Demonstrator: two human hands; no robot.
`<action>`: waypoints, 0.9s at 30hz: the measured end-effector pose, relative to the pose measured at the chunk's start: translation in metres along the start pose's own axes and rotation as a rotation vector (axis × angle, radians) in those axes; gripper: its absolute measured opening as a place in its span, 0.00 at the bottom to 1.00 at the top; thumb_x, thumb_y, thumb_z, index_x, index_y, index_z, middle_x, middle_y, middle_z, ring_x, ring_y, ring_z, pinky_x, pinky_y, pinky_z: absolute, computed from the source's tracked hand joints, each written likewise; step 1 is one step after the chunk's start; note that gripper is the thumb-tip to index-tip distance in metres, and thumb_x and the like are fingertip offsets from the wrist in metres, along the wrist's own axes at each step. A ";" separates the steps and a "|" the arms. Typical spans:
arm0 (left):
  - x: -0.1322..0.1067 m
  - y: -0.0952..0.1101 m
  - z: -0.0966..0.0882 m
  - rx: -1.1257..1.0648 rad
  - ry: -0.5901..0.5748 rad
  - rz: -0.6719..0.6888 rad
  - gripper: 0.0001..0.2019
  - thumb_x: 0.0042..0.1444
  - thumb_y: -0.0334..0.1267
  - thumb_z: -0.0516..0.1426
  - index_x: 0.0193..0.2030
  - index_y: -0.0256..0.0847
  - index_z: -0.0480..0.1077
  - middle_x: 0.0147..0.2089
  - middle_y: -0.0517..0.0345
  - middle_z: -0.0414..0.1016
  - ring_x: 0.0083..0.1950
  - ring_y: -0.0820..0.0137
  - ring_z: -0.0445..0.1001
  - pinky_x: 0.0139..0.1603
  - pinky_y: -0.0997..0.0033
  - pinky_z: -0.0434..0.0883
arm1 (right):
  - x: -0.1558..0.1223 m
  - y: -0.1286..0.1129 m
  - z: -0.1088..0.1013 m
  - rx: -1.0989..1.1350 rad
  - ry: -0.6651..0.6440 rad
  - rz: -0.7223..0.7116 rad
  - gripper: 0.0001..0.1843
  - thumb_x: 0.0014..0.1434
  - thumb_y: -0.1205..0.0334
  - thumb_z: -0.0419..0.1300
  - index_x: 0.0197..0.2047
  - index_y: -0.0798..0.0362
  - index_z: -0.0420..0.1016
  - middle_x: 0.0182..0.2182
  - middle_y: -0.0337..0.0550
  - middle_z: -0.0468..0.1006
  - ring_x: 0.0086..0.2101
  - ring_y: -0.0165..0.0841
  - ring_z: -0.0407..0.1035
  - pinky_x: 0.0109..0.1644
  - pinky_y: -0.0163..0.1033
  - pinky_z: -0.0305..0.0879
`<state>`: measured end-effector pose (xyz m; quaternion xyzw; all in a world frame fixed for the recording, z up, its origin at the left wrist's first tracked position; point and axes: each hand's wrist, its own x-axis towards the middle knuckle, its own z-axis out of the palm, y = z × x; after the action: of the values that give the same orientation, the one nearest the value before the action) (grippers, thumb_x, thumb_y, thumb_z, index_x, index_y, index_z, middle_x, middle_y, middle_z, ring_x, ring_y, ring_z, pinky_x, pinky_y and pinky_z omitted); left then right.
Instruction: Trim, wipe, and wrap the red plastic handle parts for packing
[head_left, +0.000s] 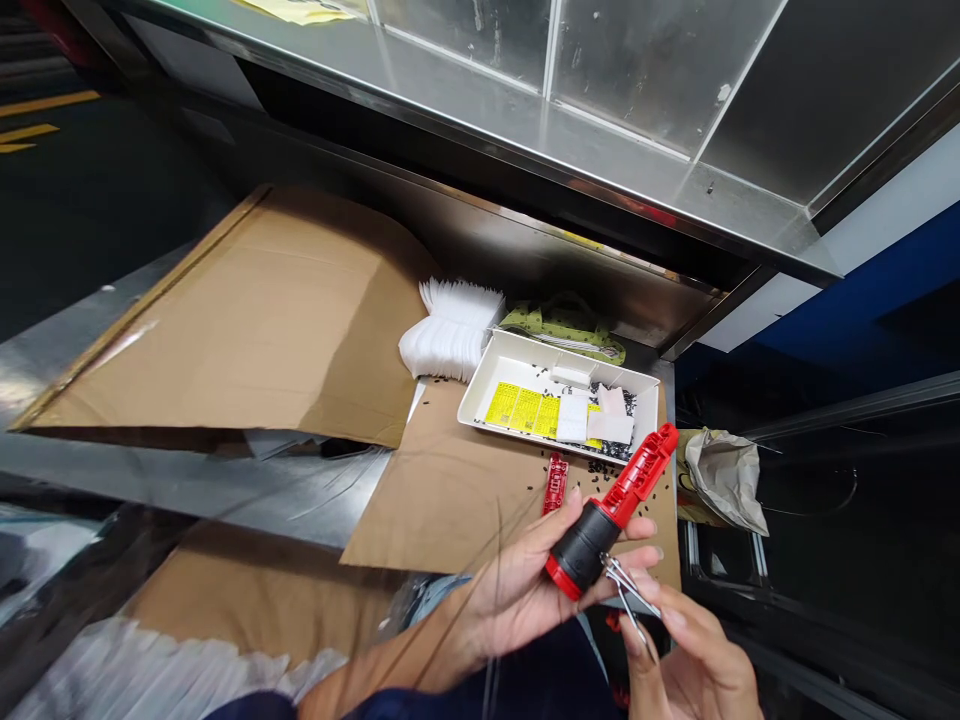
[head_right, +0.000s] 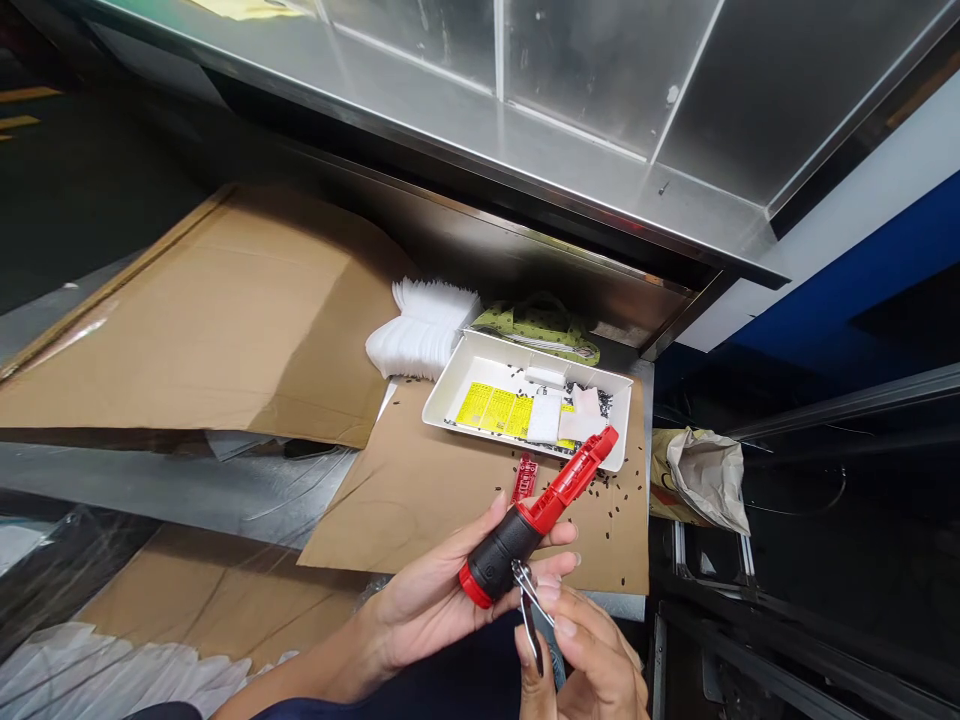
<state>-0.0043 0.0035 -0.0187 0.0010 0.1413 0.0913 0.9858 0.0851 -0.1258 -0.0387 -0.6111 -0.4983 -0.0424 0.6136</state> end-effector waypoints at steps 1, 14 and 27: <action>0.000 0.000 0.000 -0.001 -0.003 -0.002 0.18 0.66 0.42 0.55 0.50 0.28 0.76 0.49 0.45 0.82 0.50 0.62 0.80 0.46 0.72 0.76 | 0.001 -0.001 0.001 -0.004 0.011 -0.011 0.22 0.52 0.79 0.66 0.48 0.53 0.72 0.39 0.42 0.83 0.38 0.34 0.80 0.42 0.37 0.79; -0.001 -0.002 -0.005 0.063 -0.003 0.042 0.19 0.66 0.43 0.55 0.54 0.31 0.74 0.55 0.42 0.78 0.52 0.62 0.79 0.51 0.68 0.73 | 0.002 -0.005 0.013 -0.019 0.061 -0.003 0.19 0.54 0.79 0.66 0.47 0.54 0.73 0.39 0.42 0.83 0.37 0.34 0.80 0.41 0.37 0.79; -0.001 0.002 -0.012 0.048 0.037 0.085 0.17 0.66 0.42 0.55 0.52 0.31 0.75 0.53 0.46 0.79 0.48 0.64 0.79 0.50 0.65 0.75 | -0.003 0.045 -0.016 -0.251 0.180 0.438 0.16 0.60 0.57 0.65 0.50 0.54 0.72 0.39 0.46 0.80 0.36 0.36 0.77 0.41 0.39 0.73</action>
<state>-0.0089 0.0052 -0.0300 0.0291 0.1613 0.1295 0.9779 0.1228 -0.1289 -0.0683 -0.7693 -0.2885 -0.0243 0.5695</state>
